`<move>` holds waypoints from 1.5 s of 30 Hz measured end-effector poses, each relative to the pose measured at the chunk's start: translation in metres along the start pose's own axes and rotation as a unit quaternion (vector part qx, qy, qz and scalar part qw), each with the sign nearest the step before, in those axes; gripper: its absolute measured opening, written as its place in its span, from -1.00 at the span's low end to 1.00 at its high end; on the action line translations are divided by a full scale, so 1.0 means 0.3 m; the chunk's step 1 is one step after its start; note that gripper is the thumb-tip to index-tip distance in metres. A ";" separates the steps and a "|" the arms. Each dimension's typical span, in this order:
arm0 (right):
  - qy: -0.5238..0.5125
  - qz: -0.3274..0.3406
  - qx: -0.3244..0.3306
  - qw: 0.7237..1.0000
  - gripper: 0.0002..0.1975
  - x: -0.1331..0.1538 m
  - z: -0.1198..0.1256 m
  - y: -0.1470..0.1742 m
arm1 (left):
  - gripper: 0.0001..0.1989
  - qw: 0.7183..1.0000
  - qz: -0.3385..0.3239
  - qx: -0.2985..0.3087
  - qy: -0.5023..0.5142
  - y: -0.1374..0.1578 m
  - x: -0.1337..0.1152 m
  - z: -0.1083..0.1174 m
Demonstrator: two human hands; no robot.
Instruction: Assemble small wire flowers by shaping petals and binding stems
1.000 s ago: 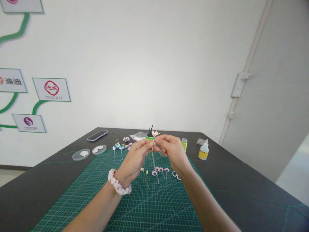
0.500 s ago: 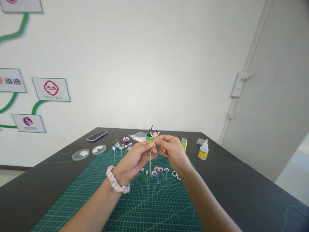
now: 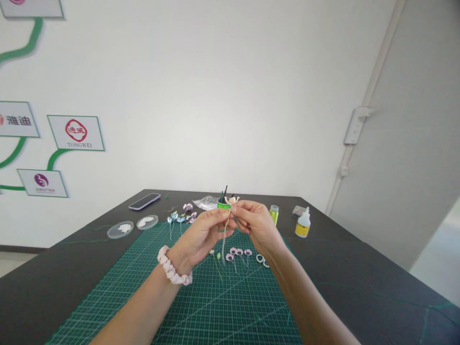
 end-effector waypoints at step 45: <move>0.095 0.006 -0.067 0.993 -0.71 0.025 0.001 0.000 | -0.88 0.942 -0.181 -0.152 -0.239 0.025 -0.082 -0.004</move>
Point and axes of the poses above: each hand's wrist, its own y-axis away from the middle knuckle, its own z-axis out of the back of the hand, x = y × z, the point moved 5 cm from there along -y, towards the middle knuckle, and after that the axes turned 5 degrees about y, right-handed, at the moved point
